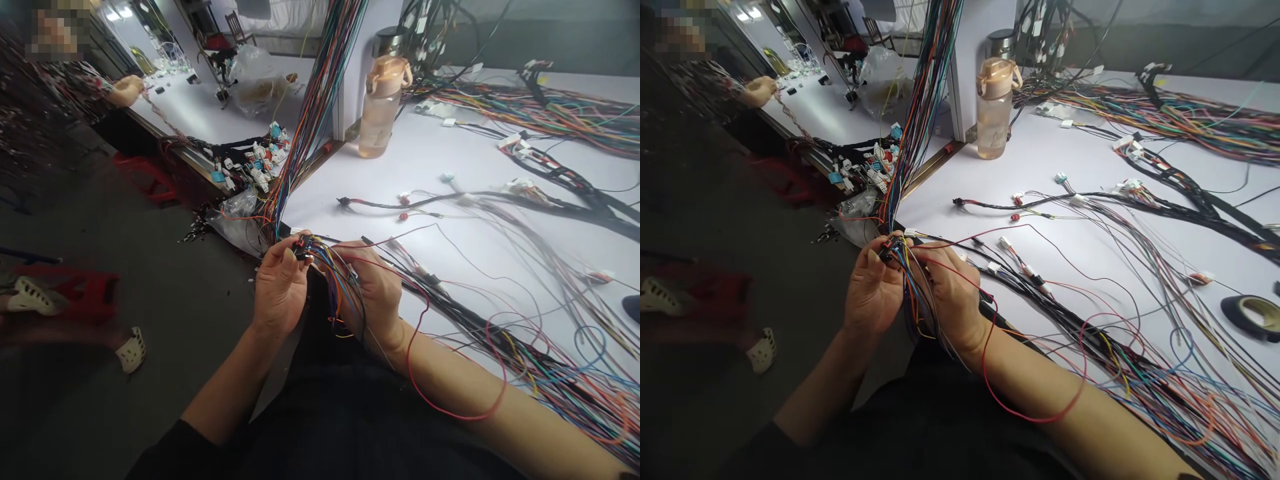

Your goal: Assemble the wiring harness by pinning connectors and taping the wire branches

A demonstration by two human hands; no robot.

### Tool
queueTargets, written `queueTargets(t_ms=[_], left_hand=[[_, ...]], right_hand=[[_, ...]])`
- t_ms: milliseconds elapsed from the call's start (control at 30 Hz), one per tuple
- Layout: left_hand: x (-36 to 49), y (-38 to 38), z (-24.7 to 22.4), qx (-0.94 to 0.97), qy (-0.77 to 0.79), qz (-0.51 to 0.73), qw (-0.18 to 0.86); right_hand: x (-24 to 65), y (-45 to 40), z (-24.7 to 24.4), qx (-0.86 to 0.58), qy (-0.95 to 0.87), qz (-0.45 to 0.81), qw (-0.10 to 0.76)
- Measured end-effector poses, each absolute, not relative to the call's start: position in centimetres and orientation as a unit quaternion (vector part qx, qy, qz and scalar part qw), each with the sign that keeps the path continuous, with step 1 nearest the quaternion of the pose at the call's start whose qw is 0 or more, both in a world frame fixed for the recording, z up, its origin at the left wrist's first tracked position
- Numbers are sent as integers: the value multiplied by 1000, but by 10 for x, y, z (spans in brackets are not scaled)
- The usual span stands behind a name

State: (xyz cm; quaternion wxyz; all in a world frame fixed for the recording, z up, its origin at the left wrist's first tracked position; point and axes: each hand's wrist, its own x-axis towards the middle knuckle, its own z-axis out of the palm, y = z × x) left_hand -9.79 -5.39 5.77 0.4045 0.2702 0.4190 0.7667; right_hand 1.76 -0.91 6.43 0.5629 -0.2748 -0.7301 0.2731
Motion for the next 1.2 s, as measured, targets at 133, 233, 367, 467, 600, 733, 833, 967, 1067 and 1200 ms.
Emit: queueTargets(t_ms=[133, 233, 367, 467, 600, 733, 833, 967, 1067, 1200], left_hand=[[-95, -52, 57, 278, 415, 769, 398], [-95, -53, 55, 285, 416, 773, 384], [-95, -56, 52, 322, 419, 773, 353], [-94, -59, 50, 329, 423, 771, 344], [-89, -64, 47, 322, 420, 768, 361], [-84, -69, 43, 293, 421, 769, 382], [-81, -70, 40, 278, 424, 767, 393], [-80, -70, 38, 274, 434, 762, 395], [-78, -72, 38, 284, 440, 761, 384], [-74, -80, 38, 288, 459, 752, 375]], right_hand=[[21, -9, 66, -269, -745, 261, 551], [23, -8, 66, -257, -756, 249, 548], [26, -9, 65, -248, -758, 251, 548], [27, -14, 64, -264, -745, 292, 539], [28, -20, 60, -270, -720, 347, 537], [32, -23, 56, -259, -701, 391, 537], [36, -23, 53, -274, -701, 398, 524], [41, -23, 53, -304, -708, 386, 507], [44, -24, 56, -299, -715, 383, 502], [48, -30, 56, -264, -735, 385, 492]])
